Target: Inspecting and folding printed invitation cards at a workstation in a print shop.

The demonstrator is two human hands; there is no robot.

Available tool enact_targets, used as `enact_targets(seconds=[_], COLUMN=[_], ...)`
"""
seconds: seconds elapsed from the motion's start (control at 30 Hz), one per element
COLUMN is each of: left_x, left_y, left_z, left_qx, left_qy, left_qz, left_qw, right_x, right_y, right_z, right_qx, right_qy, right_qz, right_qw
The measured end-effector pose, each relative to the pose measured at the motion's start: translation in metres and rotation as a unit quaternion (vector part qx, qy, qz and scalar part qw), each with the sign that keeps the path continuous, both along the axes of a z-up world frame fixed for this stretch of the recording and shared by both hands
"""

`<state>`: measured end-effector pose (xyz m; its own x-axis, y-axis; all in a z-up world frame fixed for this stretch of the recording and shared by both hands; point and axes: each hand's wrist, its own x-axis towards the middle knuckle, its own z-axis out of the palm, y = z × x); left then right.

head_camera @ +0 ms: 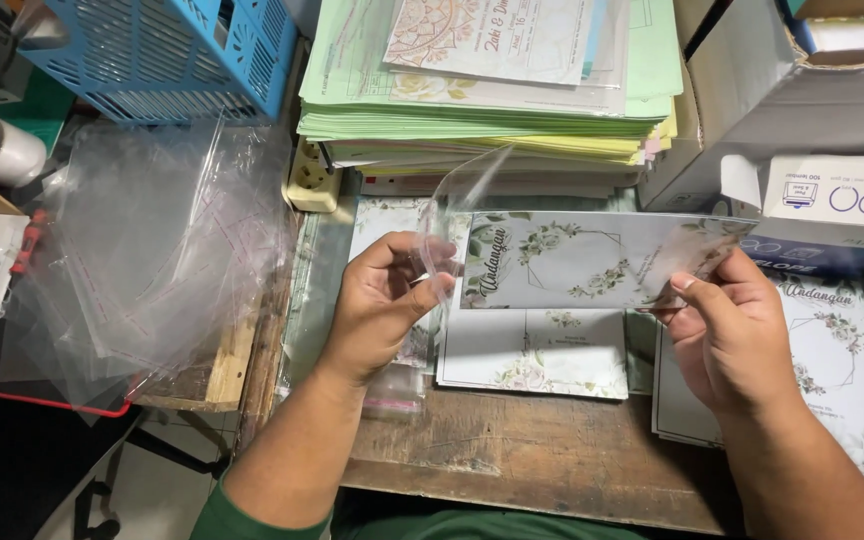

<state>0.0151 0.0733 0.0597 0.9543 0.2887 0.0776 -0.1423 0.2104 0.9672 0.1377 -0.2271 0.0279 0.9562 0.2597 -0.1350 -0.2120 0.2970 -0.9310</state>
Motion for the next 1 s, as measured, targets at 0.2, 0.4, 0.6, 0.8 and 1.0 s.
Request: enact_targets(seconds=[0.2,0.4,0.6,0.8,1.0], left_x=[0.0,0.001,-0.001,0.003,0.0], left_y=[-0.005,-0.003,0.0,-0.002,-0.007], left_z=[-0.007,-0.001,0.002,0.001,-0.002], left_qx=[0.013,0.035,0.06,0.164,0.176], left_qy=[-0.038,-0.04,-0.031,-0.023,0.094], left_qz=[0.054,0.036,-0.063,-0.066,0.02], left_qw=[0.998,0.998,0.996,0.984,0.98], right_x=[-0.003,0.0,0.0,-0.001,0.0], right_y=[0.003,0.001,0.001,-0.001,-0.003], right_z=[0.002,-0.002,0.0,-0.003,-0.009], right_qx=[-0.005,-0.006,-0.015,-0.009,0.006], right_qy=[-0.001,0.01,-0.004,-0.025,-0.017], right_qz=[0.003,0.008,-0.002,0.02,0.009], right_qw=[1.0,1.0,1.0,0.999,1.0])
